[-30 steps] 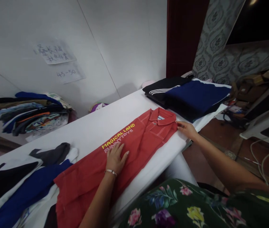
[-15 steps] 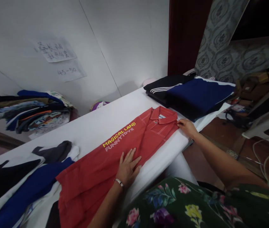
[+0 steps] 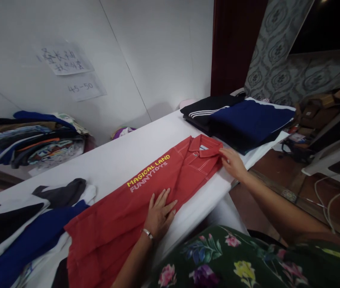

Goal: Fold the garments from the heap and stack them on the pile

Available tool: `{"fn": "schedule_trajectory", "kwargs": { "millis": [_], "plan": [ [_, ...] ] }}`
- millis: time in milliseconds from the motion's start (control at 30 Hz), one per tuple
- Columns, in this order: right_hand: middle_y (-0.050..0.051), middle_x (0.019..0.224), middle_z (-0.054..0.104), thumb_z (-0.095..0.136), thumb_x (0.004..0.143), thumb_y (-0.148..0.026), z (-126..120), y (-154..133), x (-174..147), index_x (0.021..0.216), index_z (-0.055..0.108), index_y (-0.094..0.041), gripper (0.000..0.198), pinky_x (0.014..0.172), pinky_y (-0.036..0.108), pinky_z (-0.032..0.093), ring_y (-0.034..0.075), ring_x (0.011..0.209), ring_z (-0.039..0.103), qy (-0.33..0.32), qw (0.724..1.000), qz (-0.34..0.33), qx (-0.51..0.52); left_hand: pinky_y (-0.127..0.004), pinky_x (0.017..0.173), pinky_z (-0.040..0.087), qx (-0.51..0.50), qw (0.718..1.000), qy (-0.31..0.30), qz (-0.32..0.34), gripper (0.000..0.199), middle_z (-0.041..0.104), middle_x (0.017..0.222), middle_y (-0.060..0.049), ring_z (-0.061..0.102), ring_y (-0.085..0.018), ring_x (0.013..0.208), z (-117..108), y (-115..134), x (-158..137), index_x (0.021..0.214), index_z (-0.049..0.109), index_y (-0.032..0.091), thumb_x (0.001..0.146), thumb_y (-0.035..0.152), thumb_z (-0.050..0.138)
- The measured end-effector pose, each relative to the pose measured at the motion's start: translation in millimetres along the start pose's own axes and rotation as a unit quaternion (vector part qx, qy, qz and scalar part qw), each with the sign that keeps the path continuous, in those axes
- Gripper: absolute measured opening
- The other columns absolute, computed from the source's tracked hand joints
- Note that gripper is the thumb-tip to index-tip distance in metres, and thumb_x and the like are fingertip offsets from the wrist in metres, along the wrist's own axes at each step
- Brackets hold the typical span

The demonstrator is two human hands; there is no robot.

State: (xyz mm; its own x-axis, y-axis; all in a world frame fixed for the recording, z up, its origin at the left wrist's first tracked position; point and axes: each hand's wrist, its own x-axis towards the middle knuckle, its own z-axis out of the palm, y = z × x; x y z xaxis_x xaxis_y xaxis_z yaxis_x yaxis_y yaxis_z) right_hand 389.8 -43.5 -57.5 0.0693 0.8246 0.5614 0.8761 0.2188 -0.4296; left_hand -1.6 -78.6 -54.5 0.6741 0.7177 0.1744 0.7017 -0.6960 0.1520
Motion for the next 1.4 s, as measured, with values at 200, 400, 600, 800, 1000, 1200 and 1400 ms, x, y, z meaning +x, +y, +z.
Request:
{"fn": "schedule_trajectory", "kwargs": {
  "millis": [200, 400, 600, 800, 1000, 1200, 1400],
  "plan": [
    [0.011, 0.145, 0.040, 0.039, 0.091, -0.048, 7.0, -29.6, -15.2, 0.140, 0.041, -0.018, 0.057, 0.110, 0.053, 0.024, 0.029, 0.137, 0.028, -0.168, 0.981, -0.041, -0.088, -0.058, 0.109, 0.021, 0.000, 1.000, -0.004, -0.001, 0.038, 0.035, 0.148, -0.010, 0.035, -0.027, 0.135, -0.9, 0.7, -0.5, 0.117, 0.064, 0.029, 0.082, 0.019, 0.053],
    [0.010, 0.148, 0.034, 0.032, 0.092, -0.052, 18.2, -12.8, -29.2, 0.141, 0.040, -0.017, 0.061, 0.112, 0.051, 0.021, 0.027, 0.138, 0.026, -0.226, 0.962, 0.006, -0.153, -0.058, 0.110, 0.018, -0.025, 0.999, -0.028, -0.020, 0.035, 0.034, 0.148, -0.009, 0.033, -0.027, 0.136, -7.8, 8.7, 0.8, 0.118, 0.063, 0.032, 0.084, 0.026, 0.054],
    [0.011, 0.144, 0.041, 0.033, 0.090, -0.051, 21.5, -2.3, -32.2, 0.136, 0.046, -0.017, 0.058, 0.109, 0.053, 0.026, 0.028, 0.136, 0.031, -0.198, 0.969, -0.016, -0.150, -0.054, 0.111, 0.021, -0.027, 0.997, -0.042, -0.057, 0.044, 0.029, 0.151, -0.012, 0.029, -0.028, 0.138, -6.0, 21.3, -12.8, 0.128, 0.056, 0.027, 0.086, 0.042, 0.053],
    [0.010, 0.146, 0.038, 0.031, 0.091, -0.049, 25.5, -28.9, -22.7, 0.138, 0.043, -0.020, 0.056, 0.108, 0.055, 0.026, 0.030, 0.138, 0.026, -0.155, 0.978, -0.107, -0.089, -0.046, 0.110, 0.028, -0.062, 0.994, -0.038, -0.084, 0.051, 0.040, 0.145, -0.011, 0.035, -0.026, 0.134, -13.6, 26.3, -38.6, 0.128, 0.054, 0.021, 0.085, 0.047, 0.054],
    [0.005, 0.151, 0.029, 0.035, 0.089, -0.048, 50.6, -93.2, -0.7, 0.144, 0.033, -0.027, 0.059, 0.110, 0.054, 0.024, 0.029, 0.140, 0.020, -0.195, 0.958, -0.210, 0.007, -0.036, 0.089, 0.047, -0.082, 0.968, 0.065, -0.229, 0.034, 0.068, 0.110, -0.008, 0.063, -0.021, 0.101, -35.6, 7.5, -64.2, 0.116, 0.061, 0.018, 0.088, 0.035, 0.050],
    [0.006, 0.151, 0.030, 0.035, 0.088, -0.056, 89.8, -123.4, -10.5, 0.144, 0.032, -0.028, 0.062, 0.109, 0.054, 0.026, 0.029, 0.138, 0.026, -0.263, 0.928, -0.264, -0.007, -0.036, 0.091, 0.045, 0.032, 0.895, 0.157, -0.417, 0.029, 0.068, 0.109, -0.008, 0.061, -0.022, 0.102, -64.6, -34.4, -104.8, 0.108, 0.064, 0.019, 0.088, 0.031, 0.047],
    [0.008, 0.152, 0.027, 0.031, 0.090, -0.056, 100.9, -118.5, -24.7, 0.145, 0.029, -0.023, 0.065, 0.109, 0.050, 0.026, 0.027, 0.138, 0.027, -0.249, 0.927, -0.278, -0.026, -0.037, 0.093, 0.041, 0.055, 0.773, 0.090, -0.626, 0.053, 0.059, 0.125, -0.015, 0.053, -0.029, 0.116, -91.4, -84.7, -139.6, 0.124, 0.053, 0.015, 0.087, 0.051, 0.043]
  ]
}}
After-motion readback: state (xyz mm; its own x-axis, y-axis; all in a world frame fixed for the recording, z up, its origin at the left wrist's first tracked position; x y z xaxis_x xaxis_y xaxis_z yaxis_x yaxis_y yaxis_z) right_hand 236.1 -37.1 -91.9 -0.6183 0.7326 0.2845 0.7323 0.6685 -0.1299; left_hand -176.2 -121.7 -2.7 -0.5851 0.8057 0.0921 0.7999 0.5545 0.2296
